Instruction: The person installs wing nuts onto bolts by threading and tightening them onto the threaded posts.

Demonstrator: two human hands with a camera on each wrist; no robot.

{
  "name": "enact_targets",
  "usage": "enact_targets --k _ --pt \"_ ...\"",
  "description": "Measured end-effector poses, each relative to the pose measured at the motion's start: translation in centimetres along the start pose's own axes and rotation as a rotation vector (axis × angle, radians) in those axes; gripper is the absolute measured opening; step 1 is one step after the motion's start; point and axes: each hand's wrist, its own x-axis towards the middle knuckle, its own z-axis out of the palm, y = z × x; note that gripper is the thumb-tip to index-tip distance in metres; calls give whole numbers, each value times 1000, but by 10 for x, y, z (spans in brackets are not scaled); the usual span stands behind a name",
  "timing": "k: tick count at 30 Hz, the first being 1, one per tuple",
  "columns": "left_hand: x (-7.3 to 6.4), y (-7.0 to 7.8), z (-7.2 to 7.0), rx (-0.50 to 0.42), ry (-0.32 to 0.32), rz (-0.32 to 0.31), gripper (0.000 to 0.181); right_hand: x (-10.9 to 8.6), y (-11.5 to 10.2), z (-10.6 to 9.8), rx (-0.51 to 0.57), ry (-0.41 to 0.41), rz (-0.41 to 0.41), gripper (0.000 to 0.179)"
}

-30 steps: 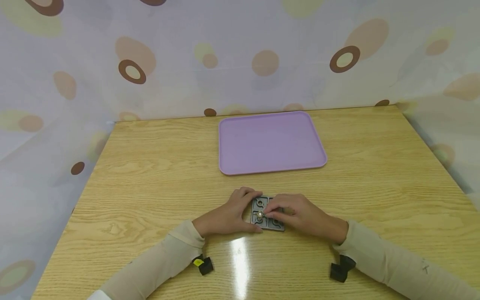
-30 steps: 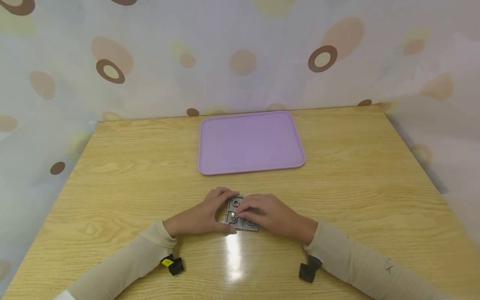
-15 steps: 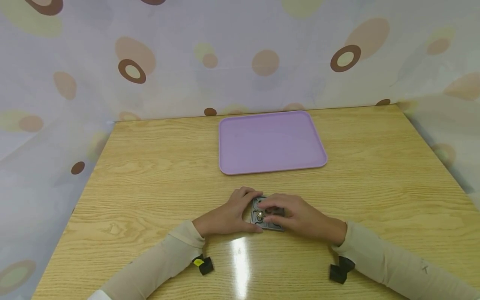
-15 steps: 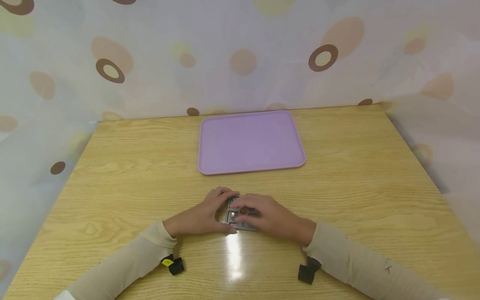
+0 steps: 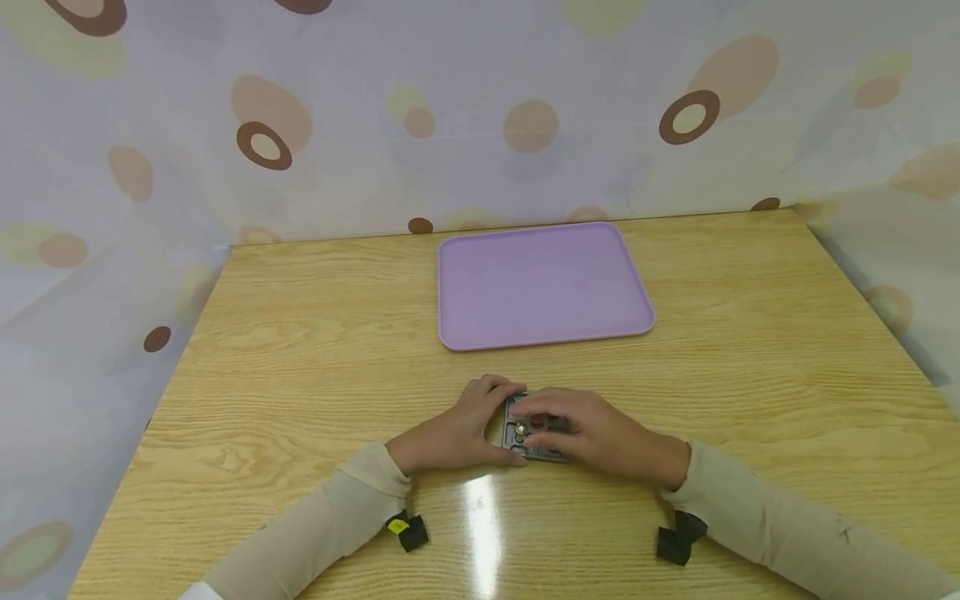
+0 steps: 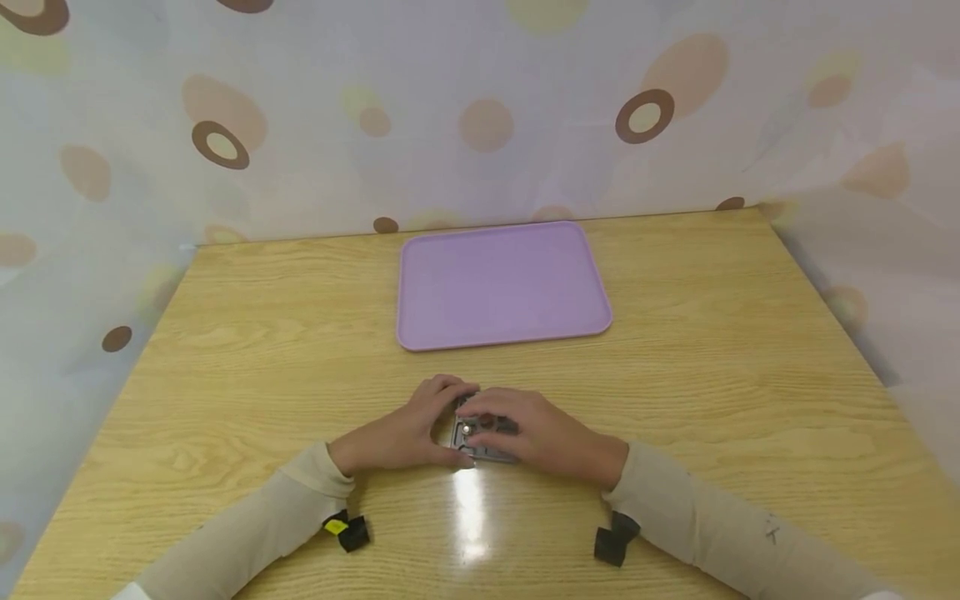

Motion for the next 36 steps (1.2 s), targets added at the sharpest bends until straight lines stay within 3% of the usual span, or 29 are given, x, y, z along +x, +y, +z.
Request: enact_targets --k 11,15,23,36 --pt "3 3 0 -4 -2 -14 90 -6 3 -7 -101 79 19 24" --pt "5 3 -1 -2 -1 -1 90 -8 5 -8 -90 103 15 19" --pt "0 3 0 -23 -2 -16 90 -7 8 -9 -3 60 0 14" --pt "0 1 4 -25 16 -7 90 -9 7 -8 8 31 -36 11"
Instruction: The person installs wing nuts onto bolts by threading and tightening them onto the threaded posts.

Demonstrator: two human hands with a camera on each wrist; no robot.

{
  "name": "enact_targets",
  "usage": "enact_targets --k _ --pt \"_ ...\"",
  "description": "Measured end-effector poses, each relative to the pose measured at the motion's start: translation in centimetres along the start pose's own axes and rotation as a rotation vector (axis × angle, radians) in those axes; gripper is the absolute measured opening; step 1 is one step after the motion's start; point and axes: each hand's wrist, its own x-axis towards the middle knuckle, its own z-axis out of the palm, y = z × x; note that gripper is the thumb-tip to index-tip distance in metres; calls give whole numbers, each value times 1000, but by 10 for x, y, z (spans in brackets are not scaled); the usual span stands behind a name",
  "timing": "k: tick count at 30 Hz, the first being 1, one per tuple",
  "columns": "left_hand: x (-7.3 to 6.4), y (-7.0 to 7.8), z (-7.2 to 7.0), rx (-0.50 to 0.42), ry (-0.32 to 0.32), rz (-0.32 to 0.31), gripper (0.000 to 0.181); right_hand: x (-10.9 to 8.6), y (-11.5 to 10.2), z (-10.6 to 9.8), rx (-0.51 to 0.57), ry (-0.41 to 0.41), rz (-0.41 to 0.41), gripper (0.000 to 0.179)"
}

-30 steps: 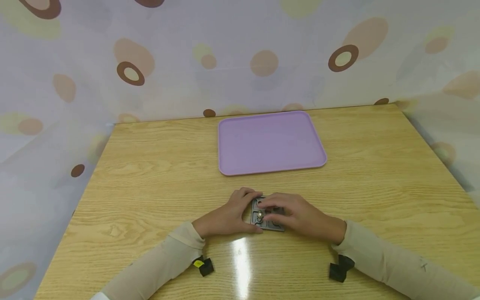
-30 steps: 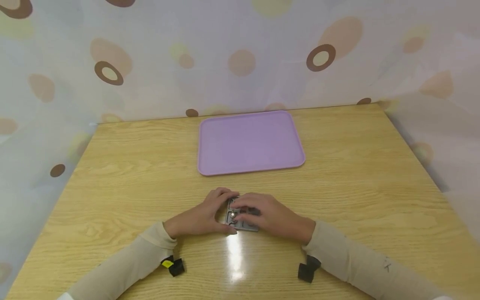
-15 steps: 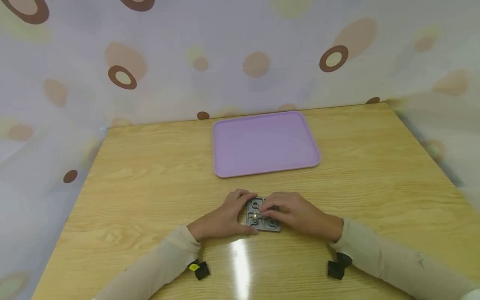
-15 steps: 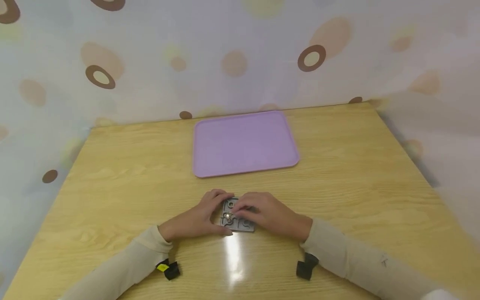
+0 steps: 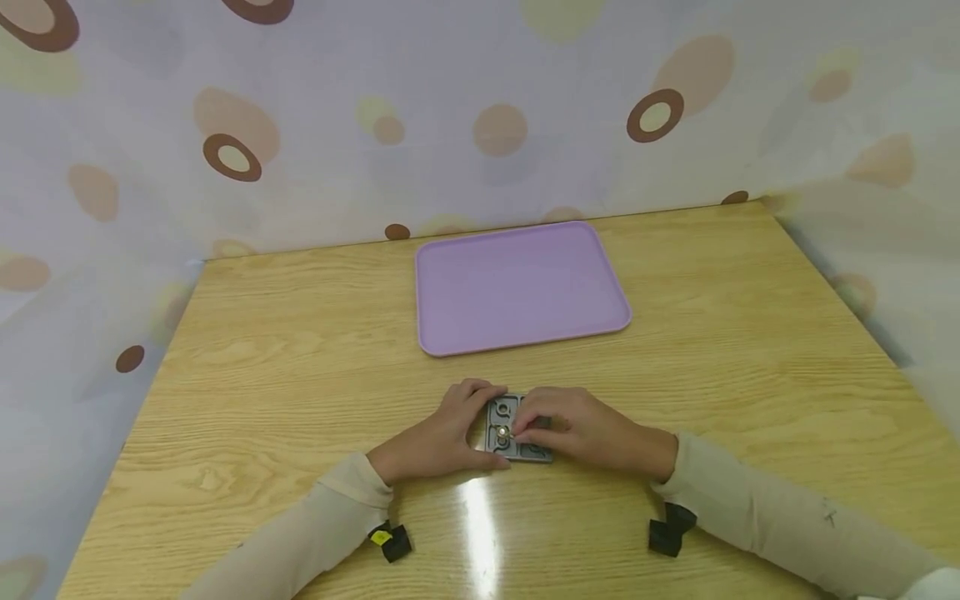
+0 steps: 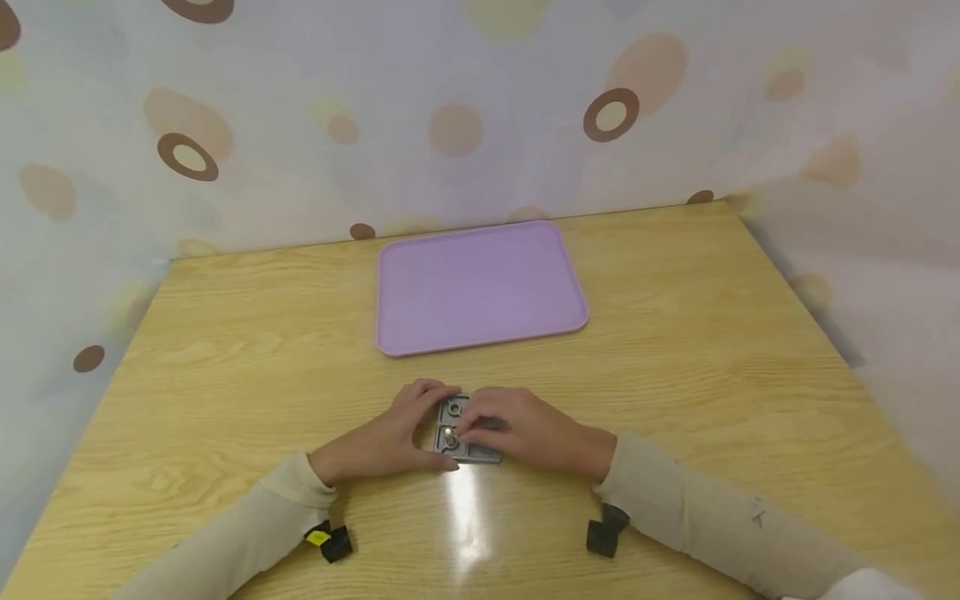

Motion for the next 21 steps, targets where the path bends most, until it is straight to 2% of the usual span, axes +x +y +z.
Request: enact_targets --k 9,21 --pt "1 0 -2 3 2 19 89 3 -3 2 -51 -10 -5 42" --pt "-1 3 -3 -11 -11 15 87 7 -5 6 -55 -11 -12 40"
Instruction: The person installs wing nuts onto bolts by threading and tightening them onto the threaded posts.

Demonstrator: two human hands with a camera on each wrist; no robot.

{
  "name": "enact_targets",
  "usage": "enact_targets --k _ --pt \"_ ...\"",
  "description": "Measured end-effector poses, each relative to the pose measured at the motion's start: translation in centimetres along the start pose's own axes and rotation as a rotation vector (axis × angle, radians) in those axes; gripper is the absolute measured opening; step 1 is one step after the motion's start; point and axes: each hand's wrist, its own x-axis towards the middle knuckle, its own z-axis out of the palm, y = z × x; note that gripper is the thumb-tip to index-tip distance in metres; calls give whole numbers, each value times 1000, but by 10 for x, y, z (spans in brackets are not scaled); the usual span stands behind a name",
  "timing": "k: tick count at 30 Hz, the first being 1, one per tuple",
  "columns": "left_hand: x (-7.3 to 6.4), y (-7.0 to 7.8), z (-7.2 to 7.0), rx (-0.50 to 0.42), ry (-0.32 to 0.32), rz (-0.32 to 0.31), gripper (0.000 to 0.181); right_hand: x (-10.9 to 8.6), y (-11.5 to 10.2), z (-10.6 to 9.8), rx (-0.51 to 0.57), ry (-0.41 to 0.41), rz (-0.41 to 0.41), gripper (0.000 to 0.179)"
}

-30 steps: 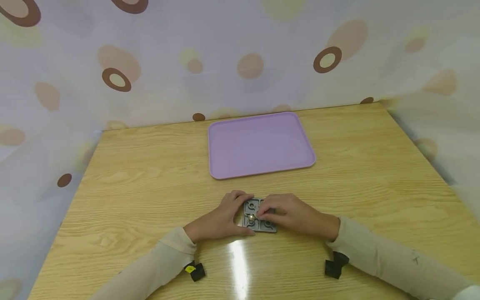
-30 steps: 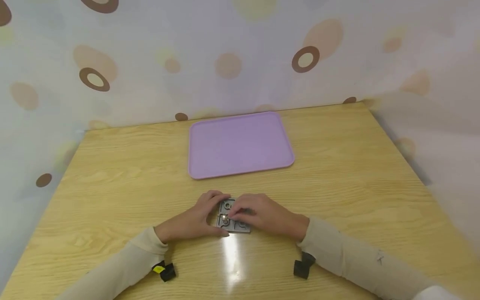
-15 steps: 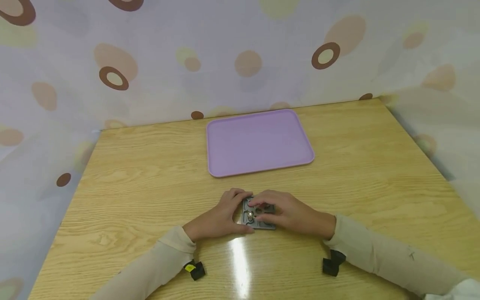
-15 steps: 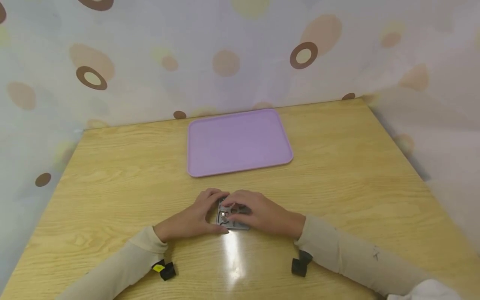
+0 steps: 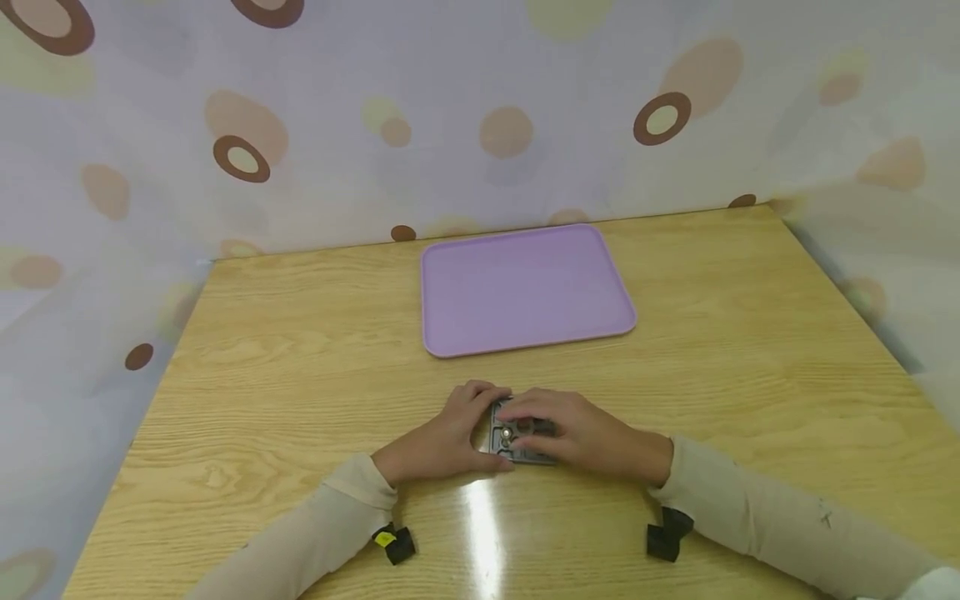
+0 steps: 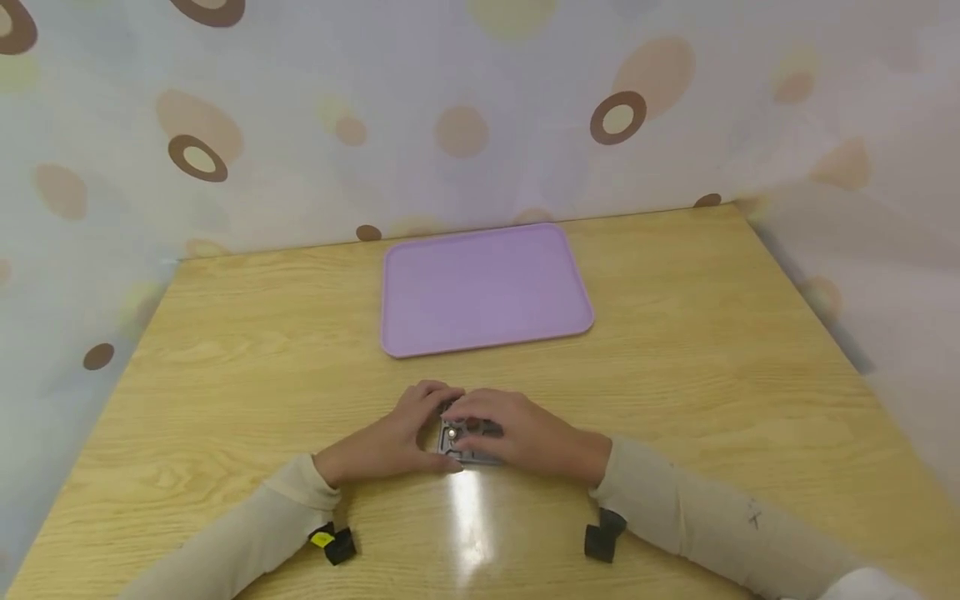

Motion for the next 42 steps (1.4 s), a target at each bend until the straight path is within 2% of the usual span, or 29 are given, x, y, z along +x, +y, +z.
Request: enact_targets --k 12,25,33,42 --pt "1 -1 0 23 6 4 89 -4 0 -6 -31 17 64 25" --pt "0 -1 1 18 4 -8 89 -4 2 -6 27 36 2 15" --pt "0 -1 1 26 10 -5 90 -3 1 -3 27 25 14 33" --pt "-1 -1 0 -9 -7 -26 89 -2 -1 0 30 -53 73 42"
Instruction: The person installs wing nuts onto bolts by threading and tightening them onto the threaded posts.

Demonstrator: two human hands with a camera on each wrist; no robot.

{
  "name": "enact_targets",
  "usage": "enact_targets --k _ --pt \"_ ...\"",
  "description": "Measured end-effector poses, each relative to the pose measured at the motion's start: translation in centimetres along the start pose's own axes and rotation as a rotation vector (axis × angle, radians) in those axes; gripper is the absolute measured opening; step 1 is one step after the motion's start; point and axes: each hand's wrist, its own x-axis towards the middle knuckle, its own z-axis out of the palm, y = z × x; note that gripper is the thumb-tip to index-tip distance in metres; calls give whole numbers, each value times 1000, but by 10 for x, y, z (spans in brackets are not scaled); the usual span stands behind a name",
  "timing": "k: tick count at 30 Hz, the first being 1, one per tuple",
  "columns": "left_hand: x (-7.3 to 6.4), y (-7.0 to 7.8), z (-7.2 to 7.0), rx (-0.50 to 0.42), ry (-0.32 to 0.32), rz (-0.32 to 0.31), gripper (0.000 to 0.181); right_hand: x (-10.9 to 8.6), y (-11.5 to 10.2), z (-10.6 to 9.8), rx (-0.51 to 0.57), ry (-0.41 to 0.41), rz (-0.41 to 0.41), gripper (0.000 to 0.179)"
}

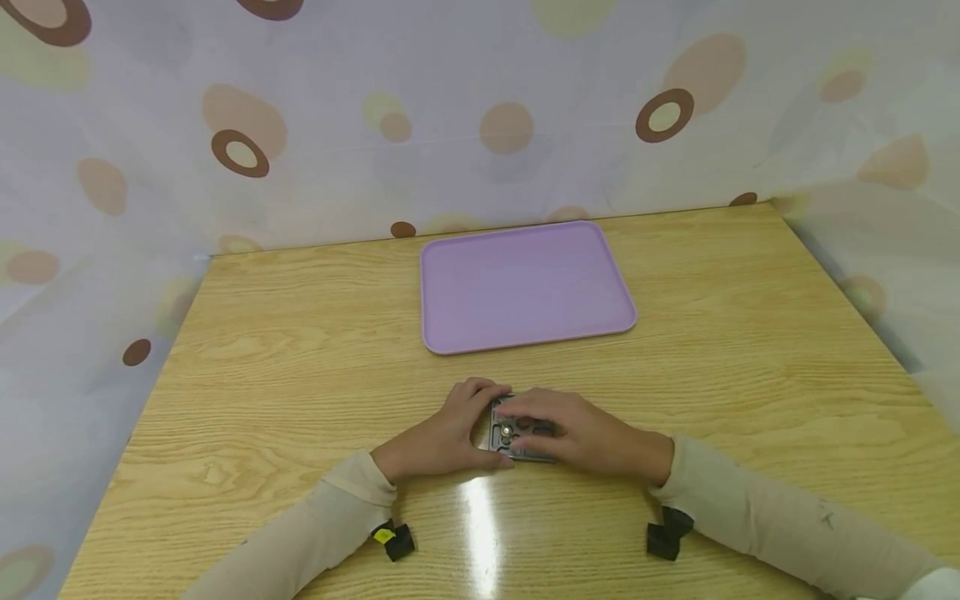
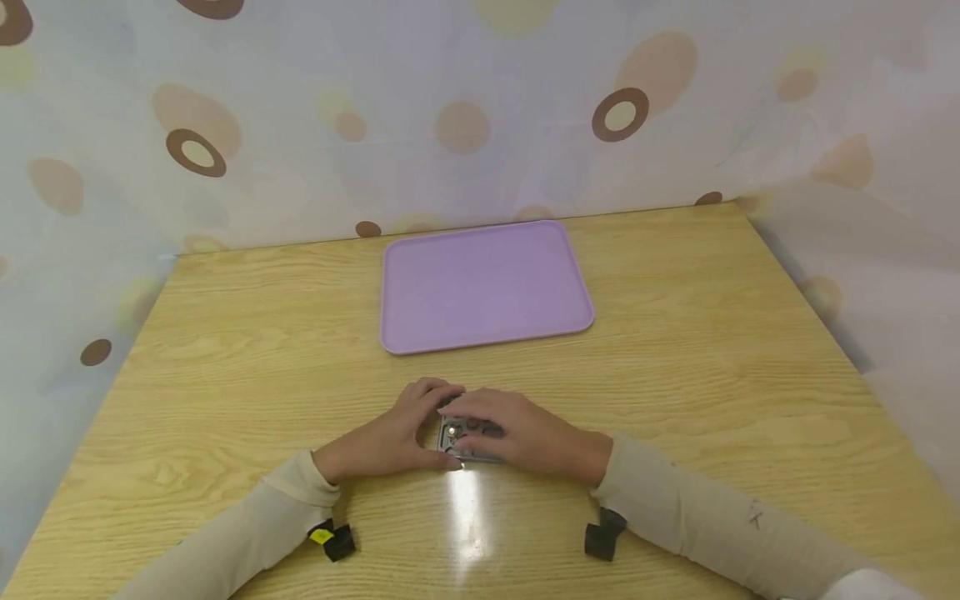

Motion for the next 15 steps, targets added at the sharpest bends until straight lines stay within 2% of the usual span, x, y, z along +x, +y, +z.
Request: enact_targets --k 5,15 --pt "0 0 0 -5 -4 -2 88 1 -2 -1 5 -10 17 40" --pt "1 0 0 -2 0 1 90 -3 2 -4 -33 50 0 32"
